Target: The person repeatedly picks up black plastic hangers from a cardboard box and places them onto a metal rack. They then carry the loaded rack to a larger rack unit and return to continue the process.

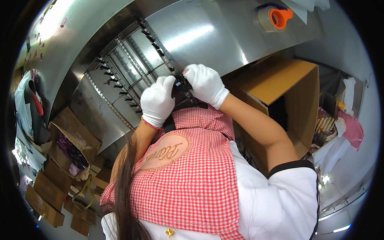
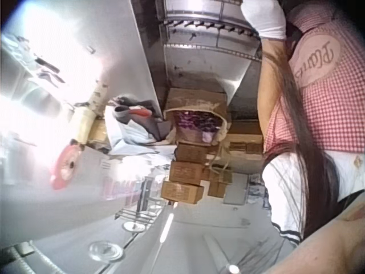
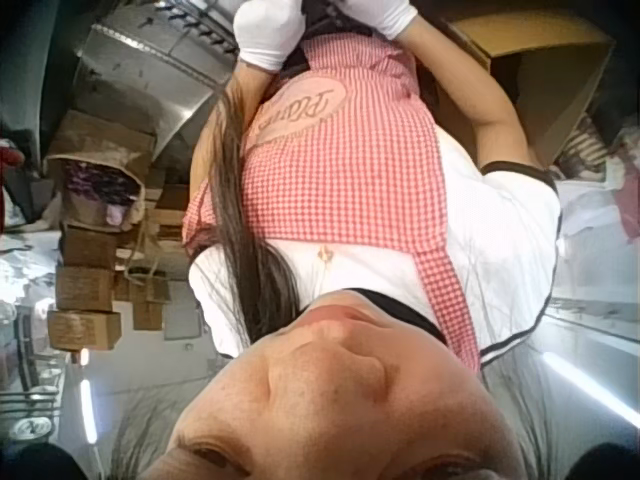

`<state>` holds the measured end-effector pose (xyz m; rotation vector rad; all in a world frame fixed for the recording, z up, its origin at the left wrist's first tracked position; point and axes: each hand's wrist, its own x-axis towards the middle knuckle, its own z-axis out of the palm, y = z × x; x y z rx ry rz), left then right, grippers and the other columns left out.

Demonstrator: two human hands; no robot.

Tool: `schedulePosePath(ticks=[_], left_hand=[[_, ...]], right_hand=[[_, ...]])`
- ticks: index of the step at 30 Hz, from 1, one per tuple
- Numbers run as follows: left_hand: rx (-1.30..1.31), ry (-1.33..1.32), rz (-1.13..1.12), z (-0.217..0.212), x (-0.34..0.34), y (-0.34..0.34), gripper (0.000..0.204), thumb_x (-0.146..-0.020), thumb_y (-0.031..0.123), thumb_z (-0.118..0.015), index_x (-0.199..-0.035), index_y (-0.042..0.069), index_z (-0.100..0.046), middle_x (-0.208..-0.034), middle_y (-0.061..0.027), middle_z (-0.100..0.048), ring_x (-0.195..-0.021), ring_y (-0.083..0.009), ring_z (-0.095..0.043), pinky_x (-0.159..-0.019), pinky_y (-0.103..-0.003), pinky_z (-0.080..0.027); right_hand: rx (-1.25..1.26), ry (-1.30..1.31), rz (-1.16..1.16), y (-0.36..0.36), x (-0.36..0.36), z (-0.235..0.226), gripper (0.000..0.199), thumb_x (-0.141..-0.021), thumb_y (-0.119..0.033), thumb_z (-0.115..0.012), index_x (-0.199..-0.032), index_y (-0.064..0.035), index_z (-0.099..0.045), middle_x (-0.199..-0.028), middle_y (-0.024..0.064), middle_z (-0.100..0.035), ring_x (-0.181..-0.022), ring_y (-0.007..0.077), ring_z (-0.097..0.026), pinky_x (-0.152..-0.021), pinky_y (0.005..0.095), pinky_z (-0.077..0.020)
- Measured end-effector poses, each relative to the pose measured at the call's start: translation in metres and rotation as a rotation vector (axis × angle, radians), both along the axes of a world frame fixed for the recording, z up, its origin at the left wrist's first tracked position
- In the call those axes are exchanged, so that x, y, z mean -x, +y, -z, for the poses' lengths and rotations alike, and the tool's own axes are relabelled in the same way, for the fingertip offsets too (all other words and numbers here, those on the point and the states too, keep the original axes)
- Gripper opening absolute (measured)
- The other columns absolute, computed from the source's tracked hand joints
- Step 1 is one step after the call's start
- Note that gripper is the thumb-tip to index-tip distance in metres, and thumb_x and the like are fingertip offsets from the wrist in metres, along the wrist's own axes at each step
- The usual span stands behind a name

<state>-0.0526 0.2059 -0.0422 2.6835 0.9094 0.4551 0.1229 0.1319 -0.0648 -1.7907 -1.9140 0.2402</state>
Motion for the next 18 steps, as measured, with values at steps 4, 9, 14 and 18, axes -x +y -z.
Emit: schedulePosePath(ticks=[4, 9, 14, 18], left_hand=[[-0.240, -0.247, 0.022, -0.036, -0.001, 0.024, 0.037, -0.076, 0.014, -0.068, -0.112, 0.012, -0.061, -0.092, -0.0016, -0.065, -0.069, -0.0203, -0.063, -0.060, -0.032, -0.048], [0.533, -0.860, -0.135, -0.090, -0.021, 0.014, 0.091, -0.065, -0.007, -0.076, -0.145, -0.001, -0.032, -0.121, -0.0192, -0.057, -0.106, -0.0262, -0.063, -0.090, -0.037, -0.053], [1.315, -0.949, -0.053, -0.100, -0.042, -0.034, 0.070, -0.074, -0.011, -0.072, -0.139, -0.003, -0.047, -0.128, -0.0095, -0.060, -0.112, -0.0156, -0.058, -0.100, -0.030, -0.047], [1.468, -0.876, 0.029, -0.098, -0.043, -0.061, 0.079, -0.079, -0.008, -0.071, -0.148, 0.001, -0.034, -0.138, -0.0122, -0.058, -0.135, -0.0228, -0.049, -0.115, -0.038, -0.036]], right_hand=[[-0.226, 0.138, 0.075, 0.017, -0.005, -0.023, 0.034, -0.067, -0.008, -0.075, -0.096, -0.0100, -0.058, -0.094, 0.0013, -0.065, -0.079, 0.0221, -0.064, -0.066, 0.0337, -0.0528], [-0.176, 0.824, 0.391, 0.016, 0.006, -0.091, 0.049, -0.067, 0.002, -0.080, -0.111, 0.0028, -0.058, -0.095, 0.0132, -0.070, -0.086, 0.0149, -0.069, -0.079, 0.0305, -0.0553], [-0.137, 0.674, 0.497, -0.023, 0.046, -0.121, 0.044, -0.075, -0.009, -0.076, -0.114, 0.0003, -0.056, -0.088, 0.0142, -0.065, -0.080, 0.0229, -0.067, -0.075, 0.0349, -0.0534], [0.001, 0.705, 0.669, -0.074, 0.068, -0.134, 0.045, -0.080, -0.014, -0.074, -0.116, -0.0014, -0.052, -0.101, 0.0226, -0.065, -0.096, 0.0423, -0.066, -0.080, 0.0447, -0.0533]])
